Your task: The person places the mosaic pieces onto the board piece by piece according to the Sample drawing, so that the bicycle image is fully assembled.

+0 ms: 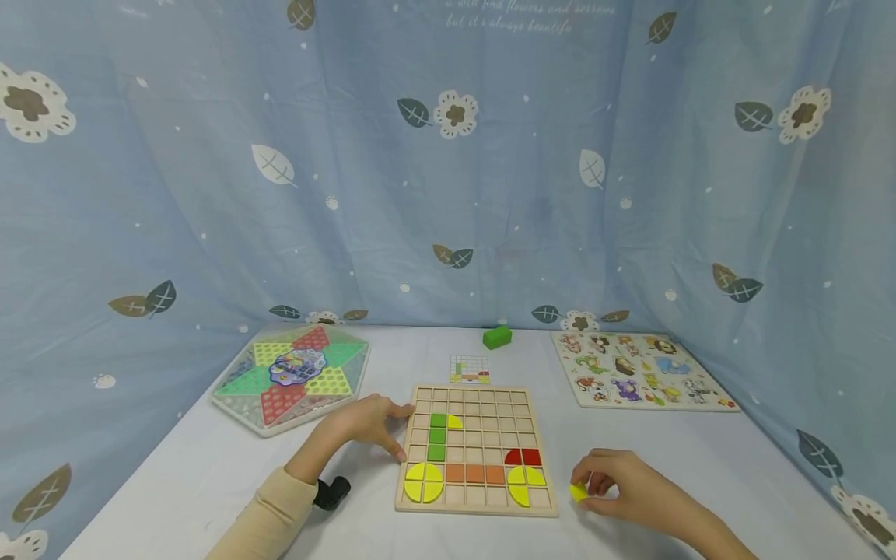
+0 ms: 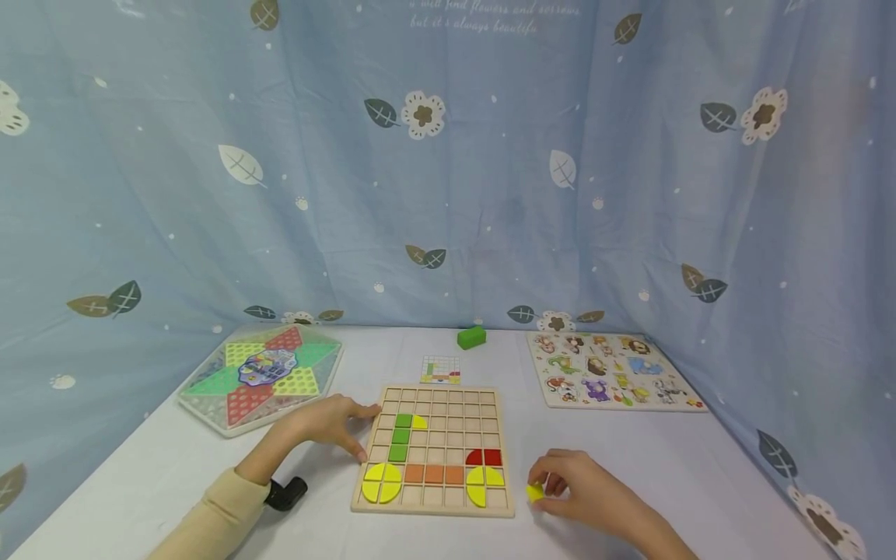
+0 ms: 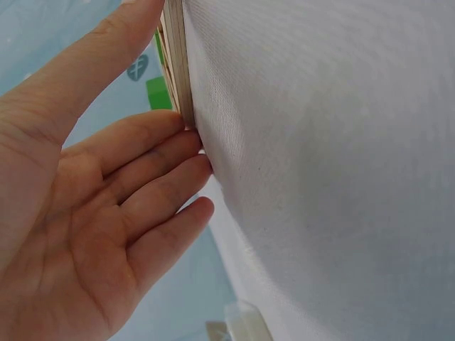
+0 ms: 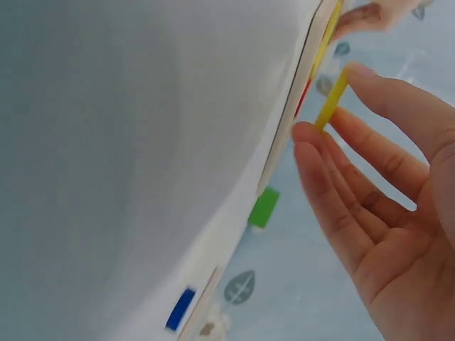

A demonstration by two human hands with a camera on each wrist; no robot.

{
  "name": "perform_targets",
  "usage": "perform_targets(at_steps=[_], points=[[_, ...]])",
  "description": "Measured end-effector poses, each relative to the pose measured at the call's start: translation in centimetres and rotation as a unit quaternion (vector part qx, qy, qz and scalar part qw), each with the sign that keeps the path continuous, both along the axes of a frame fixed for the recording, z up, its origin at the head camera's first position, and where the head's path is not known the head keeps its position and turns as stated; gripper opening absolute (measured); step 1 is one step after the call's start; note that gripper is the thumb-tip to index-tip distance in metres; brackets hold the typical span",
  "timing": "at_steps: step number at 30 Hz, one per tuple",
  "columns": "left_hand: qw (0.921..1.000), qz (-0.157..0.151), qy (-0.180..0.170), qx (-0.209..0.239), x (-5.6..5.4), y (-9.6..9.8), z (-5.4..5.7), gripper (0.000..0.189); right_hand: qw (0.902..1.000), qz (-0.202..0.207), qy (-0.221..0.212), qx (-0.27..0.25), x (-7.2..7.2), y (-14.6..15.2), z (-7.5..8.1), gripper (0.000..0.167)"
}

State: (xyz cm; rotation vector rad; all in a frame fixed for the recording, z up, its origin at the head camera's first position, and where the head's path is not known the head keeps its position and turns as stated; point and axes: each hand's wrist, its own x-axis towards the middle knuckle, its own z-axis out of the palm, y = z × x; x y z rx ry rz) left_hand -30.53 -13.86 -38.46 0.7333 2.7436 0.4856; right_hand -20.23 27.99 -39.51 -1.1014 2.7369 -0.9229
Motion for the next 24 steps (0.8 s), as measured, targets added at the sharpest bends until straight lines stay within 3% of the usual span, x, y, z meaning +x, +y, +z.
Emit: perform_targets(at_steps=[7,14,24], points=[[1.0,-0.001,0.0,0.0,-0.2,-0.1,-0.2,0.085,0.9997,0.006,-0.024,0.007,-0.6,-2.4,0.1,0.017],[1.0,0.0,0.001,0.0,-0.2,-0.2,-0.3,0.085,0.9992,0.028,-0.005,0.029,-0.9,-4.4,0.3,0.017],[1.0,-0.006,0.003,0.005,0.0,-0.1,-0.1,0.085,0.9985,-0.003,-0.014,0.054,-1.3,-5.5,0.3,0.019]])
